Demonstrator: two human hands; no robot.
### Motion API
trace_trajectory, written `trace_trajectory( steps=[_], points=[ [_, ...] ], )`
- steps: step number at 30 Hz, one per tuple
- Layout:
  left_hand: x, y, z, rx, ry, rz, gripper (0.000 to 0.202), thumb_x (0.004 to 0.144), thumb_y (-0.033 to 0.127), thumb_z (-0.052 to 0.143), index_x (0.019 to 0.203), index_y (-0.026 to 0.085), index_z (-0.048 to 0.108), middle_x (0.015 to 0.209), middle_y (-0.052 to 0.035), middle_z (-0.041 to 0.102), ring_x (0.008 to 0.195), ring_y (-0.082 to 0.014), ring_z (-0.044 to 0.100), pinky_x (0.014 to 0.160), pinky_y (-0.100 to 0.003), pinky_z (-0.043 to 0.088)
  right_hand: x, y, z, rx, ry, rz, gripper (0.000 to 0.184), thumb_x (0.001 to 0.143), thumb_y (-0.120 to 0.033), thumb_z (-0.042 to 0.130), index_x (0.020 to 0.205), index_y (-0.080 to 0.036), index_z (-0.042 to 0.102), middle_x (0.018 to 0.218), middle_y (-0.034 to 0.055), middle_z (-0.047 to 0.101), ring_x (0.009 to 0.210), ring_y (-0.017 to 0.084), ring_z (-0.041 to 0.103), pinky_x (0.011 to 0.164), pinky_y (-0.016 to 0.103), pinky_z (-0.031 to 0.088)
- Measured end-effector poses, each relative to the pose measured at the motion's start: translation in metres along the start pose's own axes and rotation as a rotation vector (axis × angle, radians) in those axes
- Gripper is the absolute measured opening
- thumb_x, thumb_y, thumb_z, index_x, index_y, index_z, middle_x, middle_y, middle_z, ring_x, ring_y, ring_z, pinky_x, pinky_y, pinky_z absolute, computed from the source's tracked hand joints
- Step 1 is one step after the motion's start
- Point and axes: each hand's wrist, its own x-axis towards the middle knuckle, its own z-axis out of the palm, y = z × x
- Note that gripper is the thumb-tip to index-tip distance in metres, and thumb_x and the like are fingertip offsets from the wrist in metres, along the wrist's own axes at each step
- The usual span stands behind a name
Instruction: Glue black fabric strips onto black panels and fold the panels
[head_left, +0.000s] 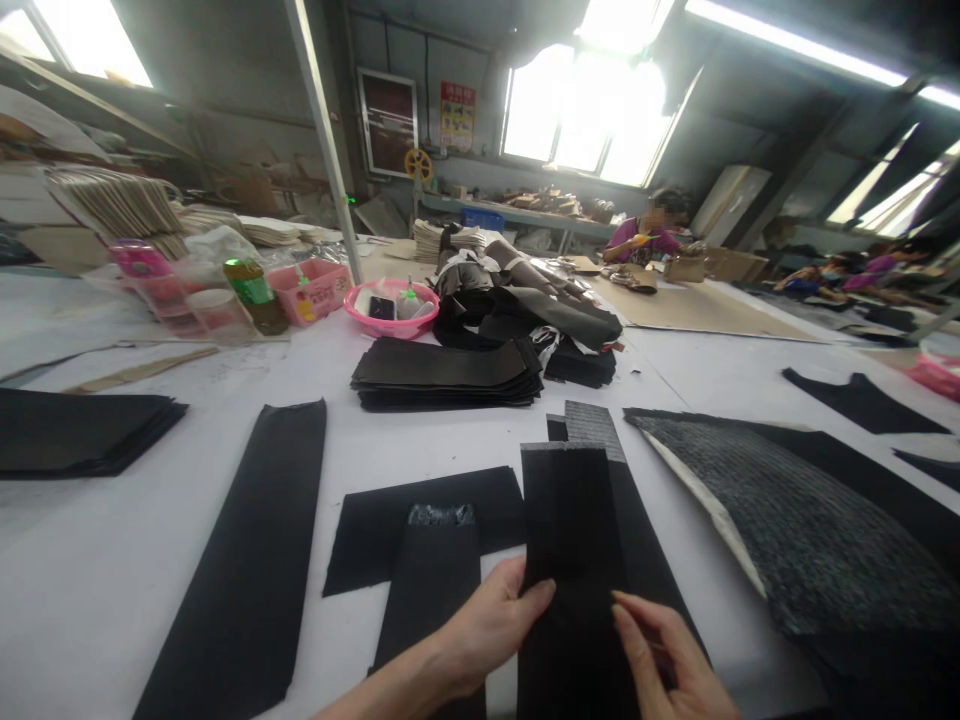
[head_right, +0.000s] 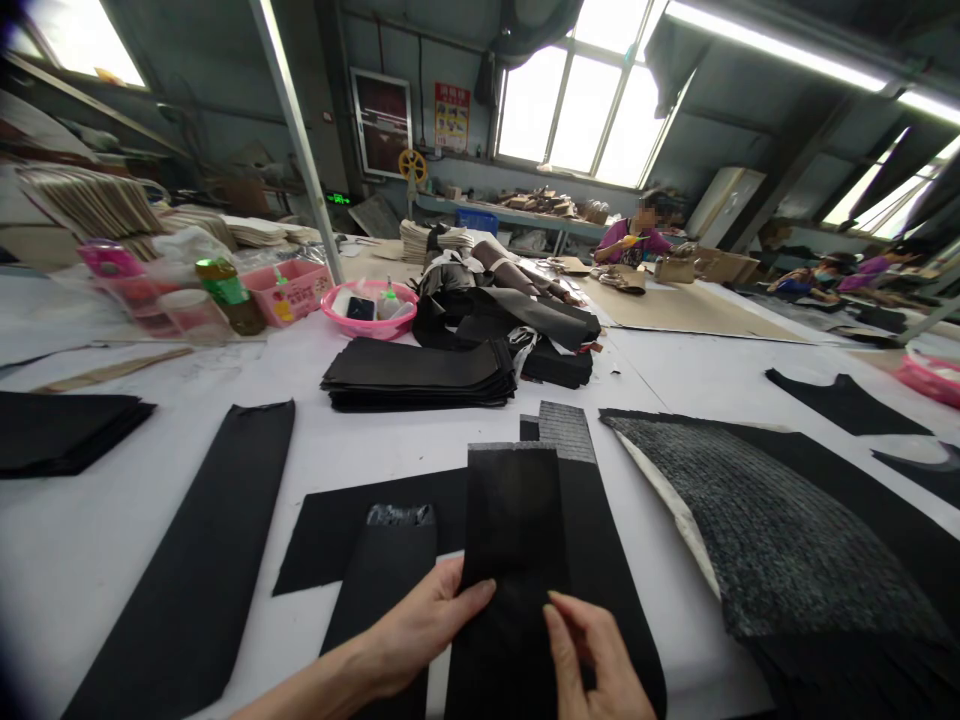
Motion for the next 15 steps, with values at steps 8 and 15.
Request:
trace_trajectory(
  steps=[8, 15],
  points=[
    [-0.041, 0.007, -0.007, 0.161, -0.112, -0.087, 0.038, 0.087, 0.041, 0.059, 0.115, 0.015, 0.064, 0.1, -0.0067, 0.068, 0.099, -0.0251, 0.06, 0.09, -0.034, 0.045, 0.033, -0.012, -0.007, 0.694, -0.332, 0.406, 0.057, 0.076, -0.047, 0.071, 0.125, -0.022, 0.057, 0.112, 0.0077, 0.067, 0.098, 0.025, 0.065, 0.081, 0.033, 0.055],
    [-0.062, -0.001, -0.004, 0.051, -0.098, -0.151, 0.059, 0.066, 0.052, 0.076, 0.11, 0.014, 0.066, 0.095, -0.0074, 0.068, 0.095, -0.0283, 0.062, 0.09, -0.037, 0.047, 0.037, -0.048, 0.014, 0.837, -0.261, 0.354, 0.053, 0.076, -0.034, 0.074, 0.125, -0.023, 0.058, 0.113, 0.0072, 0.067, 0.097, 0.026, 0.065, 0.081, 0.036, 0.056]
  ],
)
